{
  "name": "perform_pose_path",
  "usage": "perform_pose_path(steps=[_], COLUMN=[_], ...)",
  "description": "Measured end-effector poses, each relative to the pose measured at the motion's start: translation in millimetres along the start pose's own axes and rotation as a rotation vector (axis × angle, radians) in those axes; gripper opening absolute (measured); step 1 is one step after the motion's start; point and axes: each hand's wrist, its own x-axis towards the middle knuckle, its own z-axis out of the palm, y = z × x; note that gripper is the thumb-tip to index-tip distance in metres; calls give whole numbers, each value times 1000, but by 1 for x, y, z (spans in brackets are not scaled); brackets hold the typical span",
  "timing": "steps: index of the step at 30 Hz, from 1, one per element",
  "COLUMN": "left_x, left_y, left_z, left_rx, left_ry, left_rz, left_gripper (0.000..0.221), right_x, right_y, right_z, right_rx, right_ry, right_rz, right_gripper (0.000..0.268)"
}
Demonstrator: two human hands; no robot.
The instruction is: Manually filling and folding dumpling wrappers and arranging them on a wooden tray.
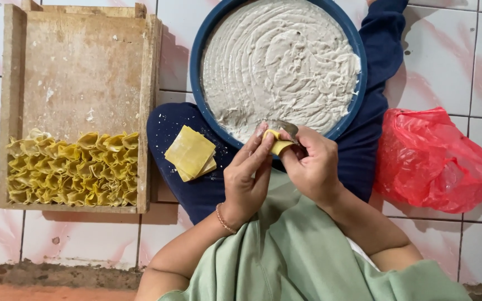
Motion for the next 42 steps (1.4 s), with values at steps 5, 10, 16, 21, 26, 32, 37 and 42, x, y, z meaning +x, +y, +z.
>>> perform_pose_path(steps=[5,10,16,21,26,32,37,42], left_x=[-3,-7,-6,-3,-1,1,14,20], left_y=[-4,-6,-27,-50,-47,-65,-73,-121], left_z=[-7,-5,-6,-6,-13,-46,-113,-211], left_rx=[-164,-210,-126,-457,-905,-792,-432,324], left_ry=[-64,-105,-57,36,111,233,350,544], left_rz=[-72,-127,-183,-457,-684,-709,-562,-310], left_gripper=[46,47,44,38,37,20,13,5], right_x=[-6,-8,2,17,12,-4,-10,-11], right_y=[25,32,23,-4,11,37,45,49], right_z=[1,6,10,-8,-20,-17,-9,-1], right_rx=[65,62,3,162,194,167,122,63], right_ry=[13,37,-26,-221,-175,-234,-297,-328], right_rz=[-60,-128,-175,-71,118,223,289,321], right_gripper=[10,11,11,4,10,10,10,12])
